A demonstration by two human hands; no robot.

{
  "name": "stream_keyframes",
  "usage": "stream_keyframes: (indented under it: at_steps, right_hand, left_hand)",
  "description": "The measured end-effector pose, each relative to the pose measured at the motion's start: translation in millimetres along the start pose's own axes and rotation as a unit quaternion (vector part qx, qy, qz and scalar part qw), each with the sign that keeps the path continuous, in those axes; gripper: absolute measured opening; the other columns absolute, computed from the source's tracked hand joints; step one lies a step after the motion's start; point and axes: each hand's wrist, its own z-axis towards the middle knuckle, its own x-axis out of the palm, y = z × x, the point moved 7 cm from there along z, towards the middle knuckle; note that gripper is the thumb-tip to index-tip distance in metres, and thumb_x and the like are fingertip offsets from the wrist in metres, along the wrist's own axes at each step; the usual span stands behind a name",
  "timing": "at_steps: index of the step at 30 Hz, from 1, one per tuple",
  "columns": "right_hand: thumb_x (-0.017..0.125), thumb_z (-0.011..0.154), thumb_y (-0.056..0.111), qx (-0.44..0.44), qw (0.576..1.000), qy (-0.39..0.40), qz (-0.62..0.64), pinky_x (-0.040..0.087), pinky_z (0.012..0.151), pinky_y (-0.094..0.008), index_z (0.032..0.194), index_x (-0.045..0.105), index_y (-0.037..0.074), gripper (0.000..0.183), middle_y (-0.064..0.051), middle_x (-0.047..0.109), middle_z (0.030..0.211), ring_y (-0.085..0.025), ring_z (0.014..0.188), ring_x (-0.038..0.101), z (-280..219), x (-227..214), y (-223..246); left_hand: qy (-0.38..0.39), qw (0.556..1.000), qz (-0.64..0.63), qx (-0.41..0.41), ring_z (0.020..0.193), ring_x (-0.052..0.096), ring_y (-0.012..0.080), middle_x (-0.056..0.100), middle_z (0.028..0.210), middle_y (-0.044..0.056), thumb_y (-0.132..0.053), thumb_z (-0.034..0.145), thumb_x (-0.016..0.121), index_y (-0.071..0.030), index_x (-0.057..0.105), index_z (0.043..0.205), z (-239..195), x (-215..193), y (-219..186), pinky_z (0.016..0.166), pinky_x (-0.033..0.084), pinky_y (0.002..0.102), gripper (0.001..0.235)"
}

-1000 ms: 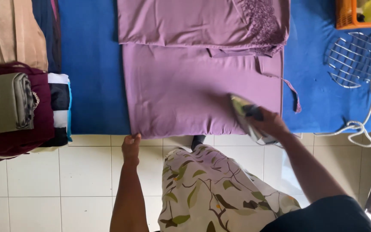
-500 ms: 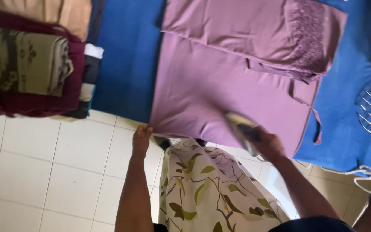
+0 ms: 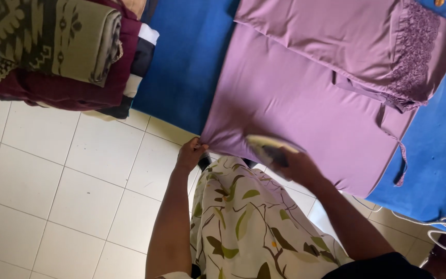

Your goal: Ironing a purple garment on an ironing board.

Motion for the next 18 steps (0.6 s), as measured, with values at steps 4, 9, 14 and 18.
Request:
stream_keyframes:
  at_steps: [4,9,14,18]
  right_hand:
    - [0.073,0.087,0.039,-0.194,0.969,0.0,-0.15,0.062,0.064,-0.043,0.126,0.062,0.015,0.047,-0.013,0.075,0.085,-0.03,0.07,0.075,1,31,36]
    - [0.069,0.088,0.037,-0.17,0.962,-0.03,-0.21,0.061,0.066,-0.045,0.132,0.062,0.018,0.049,-0.013,0.075,0.088,-0.032,0.073,0.076,38,-14,11]
    - [0.077,0.089,0.055,0.019,0.972,-0.22,-0.078,0.058,0.071,-0.048,0.116,0.066,0.007,0.056,-0.02,0.074,0.09,-0.036,0.08,0.073,81,-122,-22]
    - [0.077,0.089,0.051,-0.004,0.977,-0.205,-0.052,0.058,0.07,-0.046,0.112,0.067,0.007,0.051,-0.018,0.074,0.089,-0.033,0.078,0.074,90,-125,16]
  left_hand:
    - [0.003,1.0,0.025,0.012,0.087,0.071,0.0258,0.076,0.095,0.013,-0.035,0.092,0.071,-0.006,0.065,0.098,3,1,-2,0.082,0.053,0.043,0.03]
    - [-0.017,0.989,0.143,-0.02,0.089,0.069,0.0341,0.073,0.092,0.02,-0.034,0.095,0.07,-0.006,0.066,0.099,2,-4,-13,0.082,0.051,0.049,0.028]
    - [-0.059,0.986,0.126,0.09,0.093,0.065,0.0369,0.069,0.097,0.02,-0.03,0.093,0.071,-0.005,0.067,0.1,7,3,3,0.08,0.051,0.049,0.027]
    - [0.008,0.999,0.041,-0.002,0.091,0.069,0.0315,0.073,0.096,0.015,-0.034,0.09,0.073,-0.007,0.066,0.107,2,5,15,0.084,0.052,0.046,0.033]
